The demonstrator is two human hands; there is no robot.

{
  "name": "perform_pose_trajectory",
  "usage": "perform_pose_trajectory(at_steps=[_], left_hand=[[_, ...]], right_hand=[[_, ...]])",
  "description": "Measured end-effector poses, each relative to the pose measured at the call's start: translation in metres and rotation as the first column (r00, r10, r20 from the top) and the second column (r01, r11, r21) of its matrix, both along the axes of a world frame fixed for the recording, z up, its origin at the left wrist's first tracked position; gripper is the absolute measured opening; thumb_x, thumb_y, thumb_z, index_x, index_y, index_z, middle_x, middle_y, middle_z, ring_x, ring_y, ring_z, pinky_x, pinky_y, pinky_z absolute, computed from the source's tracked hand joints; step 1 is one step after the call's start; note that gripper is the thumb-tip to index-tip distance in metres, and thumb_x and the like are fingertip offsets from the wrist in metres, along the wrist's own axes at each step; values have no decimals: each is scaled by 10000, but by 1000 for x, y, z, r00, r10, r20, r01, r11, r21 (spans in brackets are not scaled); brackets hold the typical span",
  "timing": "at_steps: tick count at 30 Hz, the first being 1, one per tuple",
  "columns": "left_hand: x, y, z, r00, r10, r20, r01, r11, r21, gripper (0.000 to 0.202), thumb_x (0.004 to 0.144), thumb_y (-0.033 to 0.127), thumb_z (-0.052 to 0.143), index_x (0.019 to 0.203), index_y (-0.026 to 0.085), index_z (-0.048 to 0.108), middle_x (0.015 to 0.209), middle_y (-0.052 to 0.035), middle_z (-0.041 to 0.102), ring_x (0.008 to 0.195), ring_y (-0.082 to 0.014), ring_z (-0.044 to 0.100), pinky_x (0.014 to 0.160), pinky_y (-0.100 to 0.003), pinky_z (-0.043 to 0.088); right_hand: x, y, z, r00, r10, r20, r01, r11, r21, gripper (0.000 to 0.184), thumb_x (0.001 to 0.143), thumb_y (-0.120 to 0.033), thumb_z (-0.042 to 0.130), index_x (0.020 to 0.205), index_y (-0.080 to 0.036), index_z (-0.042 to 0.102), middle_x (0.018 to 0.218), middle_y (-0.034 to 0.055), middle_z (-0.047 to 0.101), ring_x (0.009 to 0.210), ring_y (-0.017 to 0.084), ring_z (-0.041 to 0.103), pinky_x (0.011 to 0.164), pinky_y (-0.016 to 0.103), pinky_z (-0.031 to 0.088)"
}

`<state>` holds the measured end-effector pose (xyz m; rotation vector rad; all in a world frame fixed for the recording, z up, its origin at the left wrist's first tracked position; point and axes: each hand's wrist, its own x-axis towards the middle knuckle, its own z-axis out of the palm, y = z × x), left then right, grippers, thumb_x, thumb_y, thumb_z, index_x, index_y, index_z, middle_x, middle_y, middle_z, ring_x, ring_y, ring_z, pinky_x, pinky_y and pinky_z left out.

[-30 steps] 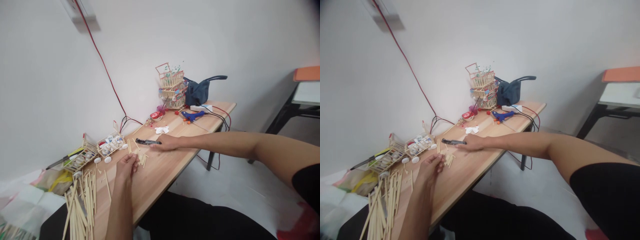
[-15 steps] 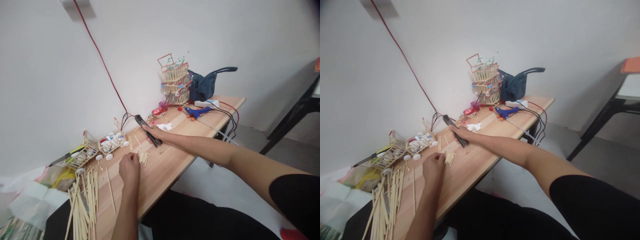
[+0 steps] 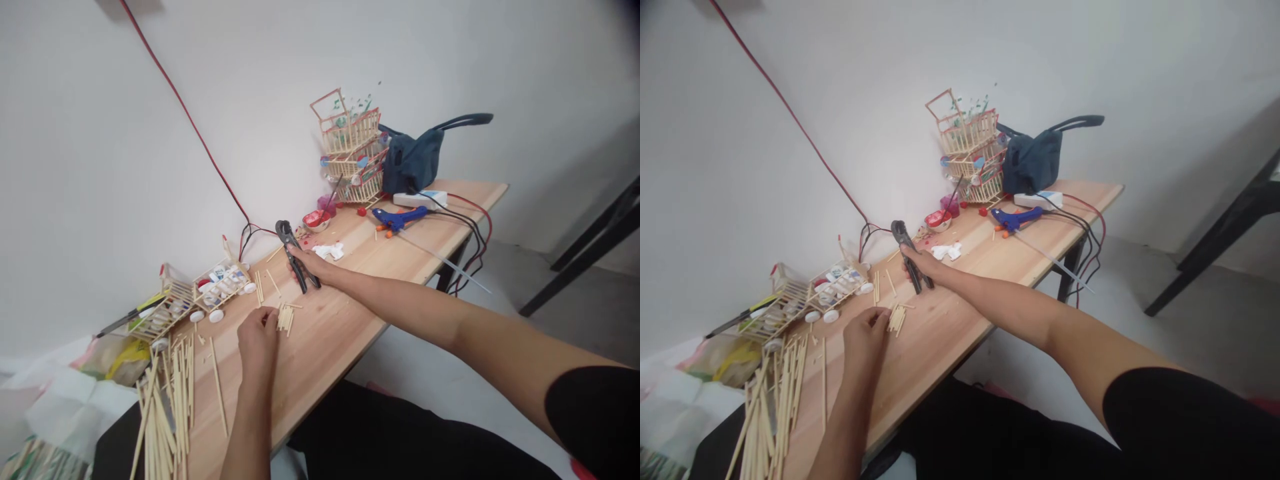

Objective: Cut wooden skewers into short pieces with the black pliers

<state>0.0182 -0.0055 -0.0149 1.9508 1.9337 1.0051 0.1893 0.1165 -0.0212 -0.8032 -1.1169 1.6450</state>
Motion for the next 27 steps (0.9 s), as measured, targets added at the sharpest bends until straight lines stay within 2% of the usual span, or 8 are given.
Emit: perform_pose_trajectory(at_steps=[5,9,14,18,21,23,25,27], left_hand=[[5,-3,-1,995,10,98,-19,996,87,215,817,330,528,815,178,681,742,-48,671,698,-210,582,660,-288,385],[18,-4,0,973,-165,-163,188,972,139,195,876,285,490,849,191,658,859,-71,658,839,-218,576,754,-303,399],[35,-3,5,734,-235,-637,306,952,1,212,871,131,461,896,195,661,895,-91,614,898,-247,503,747,-338,381],[43,4,6,568,-270,-777,338,938,-79,198,854,84,459,884,159,640,913,-112,601,883,-255,486,771,-364,391],[46,10,6,516,-272,-812,393,918,-58,208,861,73,436,896,161,621,905,-106,597,864,-257,485,773,-382,401],[44,11,6,552,-254,-794,418,908,0,194,863,80,440,900,168,609,901,-99,594,863,-253,488,787,-383,405],[38,9,8,663,-195,-723,375,922,95,176,862,92,449,917,166,600,908,-99,594,877,-249,494,794,-373,405],[29,7,9,793,-98,-602,247,954,169,169,869,117,441,904,170,598,895,-97,602,879,-250,504,770,-363,403]], right_hand=[[0,-4,4,1000,9,-13,-9,1000,4,439,920,-490,476,666,-138,543,556,9,586,465,100,552,428,203,474],[2,-8,8,1000,29,10,-30,998,46,405,906,-466,515,671,-138,541,558,-3,576,463,91,543,435,191,472],[6,-10,11,989,69,133,-92,981,173,500,897,-547,479,703,-109,621,580,27,604,479,99,566,442,188,462],[9,-11,13,982,105,157,-132,976,174,568,892,-604,440,781,-96,668,594,43,624,505,108,589,470,191,477],[9,-11,14,981,132,141,-152,978,141,590,877,-635,436,815,-98,673,606,52,638,517,120,604,492,208,499],[9,-11,14,982,133,131,-151,979,135,603,873,-648,424,813,-102,675,611,56,640,524,128,611,497,218,506],[8,-10,13,983,139,121,-155,979,130,614,878,-653,406,801,-106,676,616,61,641,531,134,614,498,224,506],[8,-9,12,983,146,110,-160,979,125,624,874,-664,397,787,-112,676,620,64,643,538,135,614,502,227,504]])
